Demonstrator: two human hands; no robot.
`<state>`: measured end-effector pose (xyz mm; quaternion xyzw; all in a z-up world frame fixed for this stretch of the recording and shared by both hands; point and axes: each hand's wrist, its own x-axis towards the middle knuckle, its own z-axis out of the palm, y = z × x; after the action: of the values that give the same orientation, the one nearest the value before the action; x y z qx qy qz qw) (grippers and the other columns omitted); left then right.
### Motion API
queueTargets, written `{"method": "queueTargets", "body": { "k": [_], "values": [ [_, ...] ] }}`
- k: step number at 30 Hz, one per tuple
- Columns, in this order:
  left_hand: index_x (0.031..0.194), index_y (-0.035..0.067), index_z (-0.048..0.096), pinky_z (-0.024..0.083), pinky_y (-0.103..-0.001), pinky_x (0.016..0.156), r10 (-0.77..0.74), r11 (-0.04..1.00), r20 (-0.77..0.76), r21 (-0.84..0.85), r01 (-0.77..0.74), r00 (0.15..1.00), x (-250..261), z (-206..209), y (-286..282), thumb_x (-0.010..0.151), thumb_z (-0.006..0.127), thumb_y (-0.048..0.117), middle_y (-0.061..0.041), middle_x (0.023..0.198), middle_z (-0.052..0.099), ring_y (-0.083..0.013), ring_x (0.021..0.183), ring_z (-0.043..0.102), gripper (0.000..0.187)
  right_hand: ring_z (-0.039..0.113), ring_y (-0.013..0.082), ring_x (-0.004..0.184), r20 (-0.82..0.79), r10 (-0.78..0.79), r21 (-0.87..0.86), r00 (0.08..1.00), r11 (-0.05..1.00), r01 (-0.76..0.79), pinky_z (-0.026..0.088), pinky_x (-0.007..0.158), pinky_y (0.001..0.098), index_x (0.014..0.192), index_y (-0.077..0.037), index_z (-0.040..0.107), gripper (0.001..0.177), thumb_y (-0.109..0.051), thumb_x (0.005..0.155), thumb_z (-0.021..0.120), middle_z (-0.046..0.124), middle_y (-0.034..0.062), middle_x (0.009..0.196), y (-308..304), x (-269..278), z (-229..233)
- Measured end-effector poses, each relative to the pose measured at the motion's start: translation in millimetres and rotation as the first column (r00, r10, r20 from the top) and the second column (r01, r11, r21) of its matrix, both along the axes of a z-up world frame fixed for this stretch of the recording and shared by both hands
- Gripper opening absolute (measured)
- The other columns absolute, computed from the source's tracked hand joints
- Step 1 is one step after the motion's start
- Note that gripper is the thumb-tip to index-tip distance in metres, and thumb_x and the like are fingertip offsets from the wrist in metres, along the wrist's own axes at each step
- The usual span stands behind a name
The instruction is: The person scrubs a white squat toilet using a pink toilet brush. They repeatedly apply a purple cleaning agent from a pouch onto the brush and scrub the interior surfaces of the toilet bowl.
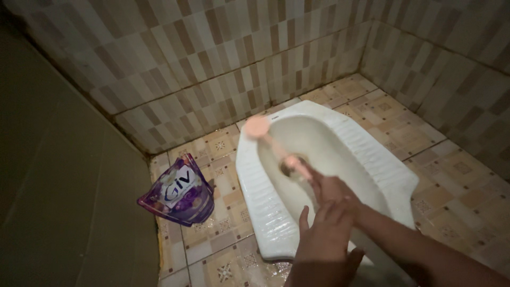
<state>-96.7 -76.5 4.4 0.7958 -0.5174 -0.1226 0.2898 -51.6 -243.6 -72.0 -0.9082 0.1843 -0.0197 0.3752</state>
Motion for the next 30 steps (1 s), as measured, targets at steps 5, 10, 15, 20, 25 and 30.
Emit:
{"method": "queueTargets", "body": {
  "k": [5, 10, 15, 20, 25, 30],
  "values": [
    [0.153, 0.01, 0.045, 0.015, -0.068, 0.117, -0.002, 0.998, 0.024, -0.07, 0.004, 1.0, 1, 2, 6, 0.083, 0.08, 0.023, -0.013, 0.161, 0.043, -0.0354, 0.152, 0.033, 0.079, 0.071, 0.018, 0.067, -0.257, -0.003, -0.14, 0.967, 0.99, -0.034, 0.061, 0.06, 0.0315, 0.157, -0.038, 0.036, 0.053, -0.038, 0.104, 0.042, 0.074, 0.004, 0.102, -1, -5, 13],
    [0.148, 0.011, 0.048, 0.009, -0.067, 0.117, 0.059, 0.993, 0.037, -0.105, -0.055, 0.998, -2, 16, 0, 0.076, 0.081, 0.02, -0.022, 0.165, 0.025, -0.0463, 0.152, 0.018, 0.079, 0.072, 0.0224, 0.071, -0.081, 0.053, -0.084, 0.995, 0.995, -0.06, 0.058, 0.067, 0.0391, 0.158, -0.033, 0.036, 0.054, -0.037, 0.105, 0.04, 0.077, 0.0083, 0.1, -1, -3, -2],
    [0.143, 0.016, 0.055, -0.001, -0.071, 0.114, 0.097, 0.993, 0.04, -0.077, -0.094, 0.995, 3, 34, 1, 0.069, 0.081, 0.019, -0.023, 0.166, 0.013, -0.0488, 0.151, 0.003, 0.078, 0.074, 0.0256, 0.077, -0.153, -0.014, -0.09, 0.988, 0.996, 0.001, 0.058, 0.072, 0.0414, 0.155, -0.027, 0.038, 0.056, -0.039, 0.101, 0.047, 0.076, 0.0136, 0.105, -3, -5, -16],
    [0.145, 0.014, 0.054, 0.0, -0.072, 0.114, 0.21, 0.966, 0.067, -0.167, -0.197, 0.975, 7, 42, 10, 0.077, 0.082, 0.02, -0.023, 0.171, 0.008, -0.0475, 0.156, 0.0, 0.074, 0.076, 0.0288, 0.084, 0.234, 0.227, 0.002, 0.945, 0.972, -0.234, 0.058, 0.077, 0.0437, 0.152, -0.021, 0.04, 0.06, -0.042, 0.098, 0.054, 0.074, 0.0189, 0.111, 5, -6, -29],
    [0.144, 0.014, 0.05, -0.002, -0.073, 0.112, 0.182, 0.98, -0.001, -0.079, -0.181, 0.983, 14, 47, 16, 0.071, 0.083, 0.018, -0.021, 0.17, 0.012, -0.0471, 0.154, 0.002, 0.08, 0.077, 0.025, 0.071, -0.322, 0.06, -0.159, 0.945, 0.98, -0.116, 0.06, 0.069, 0.0366, 0.158, -0.038, 0.042, 0.058, -0.046, 0.101, 0.045, 0.081, 0.0172, 0.092, -12, -11, 19],
    [0.132, 0.02, 0.056, 0.002, -0.071, 0.12, 0.094, 0.996, 0.046, 0.001, -0.094, 0.995, 11, 21, 12, 0.077, 0.084, 0.022, -0.019, 0.162, 0.034, -0.0438, 0.155, 0.017, 0.062, 0.076, 0.0159, 0.068, -0.191, 0.069, -0.05, 0.979, 0.996, -0.08, 0.061, 0.068, 0.0321, 0.157, -0.034, 0.044, 0.057, -0.04, 0.1, 0.046, 0.079, 0.0082, 0.088, 0, -14, 21]
  ]
}}
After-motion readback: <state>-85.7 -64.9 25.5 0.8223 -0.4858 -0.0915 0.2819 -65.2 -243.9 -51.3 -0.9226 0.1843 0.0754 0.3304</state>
